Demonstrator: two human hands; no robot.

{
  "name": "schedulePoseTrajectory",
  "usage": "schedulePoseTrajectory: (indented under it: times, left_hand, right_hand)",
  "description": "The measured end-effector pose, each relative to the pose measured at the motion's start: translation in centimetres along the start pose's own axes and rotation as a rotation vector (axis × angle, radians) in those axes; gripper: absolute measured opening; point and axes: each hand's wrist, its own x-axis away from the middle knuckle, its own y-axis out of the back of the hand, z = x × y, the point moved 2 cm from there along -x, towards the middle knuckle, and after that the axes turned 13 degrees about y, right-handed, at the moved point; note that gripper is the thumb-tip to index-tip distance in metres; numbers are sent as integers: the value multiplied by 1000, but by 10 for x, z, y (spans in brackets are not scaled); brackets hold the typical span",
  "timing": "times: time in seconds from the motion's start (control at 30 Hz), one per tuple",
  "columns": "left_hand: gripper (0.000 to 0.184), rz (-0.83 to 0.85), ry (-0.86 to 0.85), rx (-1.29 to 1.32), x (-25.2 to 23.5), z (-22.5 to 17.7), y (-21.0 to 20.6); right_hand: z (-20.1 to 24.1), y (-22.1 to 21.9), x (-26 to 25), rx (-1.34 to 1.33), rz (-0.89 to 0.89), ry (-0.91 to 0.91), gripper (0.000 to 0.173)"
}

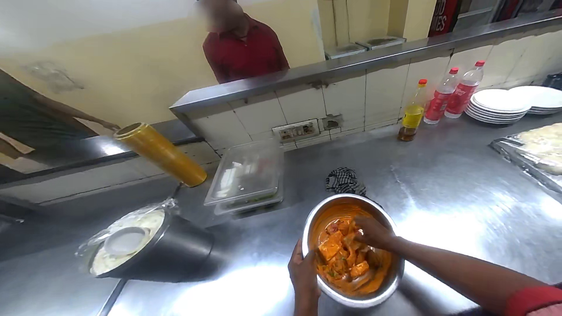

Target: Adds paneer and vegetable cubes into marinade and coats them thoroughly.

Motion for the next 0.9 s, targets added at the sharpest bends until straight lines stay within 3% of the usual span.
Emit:
schedulePoseTrajectory:
  times: [0.1, 0.3, 0.47, 0.57, 0.73, 0.8, 0.87, 0.9]
  left_hand:
    - [49, -10, -34, -27, 5, -4, -5]
    - [47, -12, -92, -77, 11, -17, -20]
    - [41, 16, -140, -181, 15, -29, -37]
    - [41, 34, -161, -222, 19, -33, -45]
    - [35, 54, -127, -240, 14, -30, -37]
    - [37, 54, -111, -211, 13, -25, -30]
    - [39, 40, -102, -181, 12, -21, -24]
    - [40, 30, -98, -163, 12, -20, -22]
  right_hand:
    - [-14, -9, 2, -122, -96, -302, 44]
    - [21, -47, 36, -354, -117, -551, 55]
    - [45, -61, 41, -659, -295, -775, 62]
    - [64, -67, 41, -972, -429, -832, 56]
    - [100, -61, 29, -1623, -631, -768, 34]
    - [91, -56, 28, -1620, -572, -743, 26]
    - [83, -39, 31, -1334, -509, -704, 23]
    - [78, -26, 31, -1117, -453, -645, 34]
